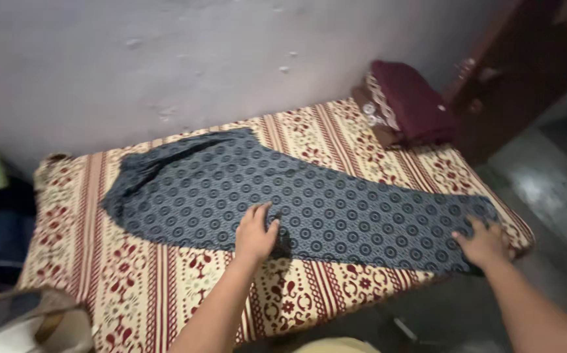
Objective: The person irons a patterned garment and a brown garment on a patterned tablecloth. They use a handheld iron to smooth the fabric, adjusting the items between passes. The person also folds the brown garment and places it on a stack of other folded clothes.
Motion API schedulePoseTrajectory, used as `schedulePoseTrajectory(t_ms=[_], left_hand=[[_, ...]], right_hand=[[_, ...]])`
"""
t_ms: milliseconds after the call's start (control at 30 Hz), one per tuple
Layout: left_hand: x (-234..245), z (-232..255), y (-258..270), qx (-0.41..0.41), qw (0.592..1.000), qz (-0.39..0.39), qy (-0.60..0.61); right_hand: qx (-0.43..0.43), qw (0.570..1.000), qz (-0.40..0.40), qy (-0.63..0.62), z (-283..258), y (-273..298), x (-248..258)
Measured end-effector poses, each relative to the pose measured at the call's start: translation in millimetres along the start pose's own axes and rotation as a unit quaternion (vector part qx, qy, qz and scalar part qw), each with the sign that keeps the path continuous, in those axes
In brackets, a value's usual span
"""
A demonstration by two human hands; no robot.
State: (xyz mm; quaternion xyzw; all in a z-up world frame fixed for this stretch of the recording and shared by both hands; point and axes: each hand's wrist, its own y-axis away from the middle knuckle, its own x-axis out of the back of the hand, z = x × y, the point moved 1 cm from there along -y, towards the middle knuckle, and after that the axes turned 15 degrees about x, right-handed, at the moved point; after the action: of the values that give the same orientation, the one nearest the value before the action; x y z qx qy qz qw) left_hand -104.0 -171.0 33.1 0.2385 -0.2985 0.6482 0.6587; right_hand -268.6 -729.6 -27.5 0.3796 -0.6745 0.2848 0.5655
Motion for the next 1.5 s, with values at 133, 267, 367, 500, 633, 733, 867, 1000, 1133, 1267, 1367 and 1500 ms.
schedulePoseTrajectory(t_ms=[133,267,367,500,633,733,867,1000,1133,1267,1367,1500], left_hand=[[-26.2,34.0,-12.0,-0.034,0.997,-0.062,-0.011],[-47.4,58.2,-22.1,-0.043,0.996,-0.080,-0.018],[-59.3,64.9,-23.5,-0.028,0.996,-0.081,-0.019],[-73.6,74.6,-32.1,-0.029,0.997,-0.073,-0.008],[-84.6,84.1,-41.5,-0.010,0.998,-0.065,-0.013],[-89.6,88.0,-44.5,0.002,0.998,-0.066,-0.021],[-94.1,89.2,-49.2,0.018,0.996,-0.081,-0.033],[-100.1,91.6,-49.9,0.006,0.991,-0.073,-0.111],[-100.6,93.5,-47.4,-0.109,0.969,-0.047,-0.215],[-105.3,90.5,-39.2,-0.099,0.948,-0.117,-0.279],[-109.8,86.8,-33.4,-0.093,0.945,-0.135,-0.285],[-110.5,82.9,-30.4,-0.094,0.948,-0.127,-0.277]], right_hand=[[0.050,0.995,0.089,0.009,29.5,6.7,2.6],[0.022,0.995,0.101,-0.010,53.5,-2.7,6.2],[0.012,0.994,0.105,-0.037,66.4,-12.1,7.0],[-0.054,0.973,0.045,-0.221,68.0,-25.6,15.4],[-0.100,0.929,-0.073,-0.350,49.1,-22.7,40.5],[-0.076,0.922,-0.095,-0.367,35.1,-20.5,53.9],[-0.045,0.915,-0.064,-0.396,32.7,-19.3,58.3],[-0.013,0.907,-0.033,-0.419,43.9,-18.8,49.8],[0.002,0.913,-0.001,-0.408,74.7,-30.9,28.6],[0.006,0.964,0.026,-0.264,120.6,-51.2,27.1],[0.028,0.979,0.045,-0.199,126.8,-72.0,41.3],[0.186,0.959,0.154,-0.150,42.1,-138.7,74.2]])
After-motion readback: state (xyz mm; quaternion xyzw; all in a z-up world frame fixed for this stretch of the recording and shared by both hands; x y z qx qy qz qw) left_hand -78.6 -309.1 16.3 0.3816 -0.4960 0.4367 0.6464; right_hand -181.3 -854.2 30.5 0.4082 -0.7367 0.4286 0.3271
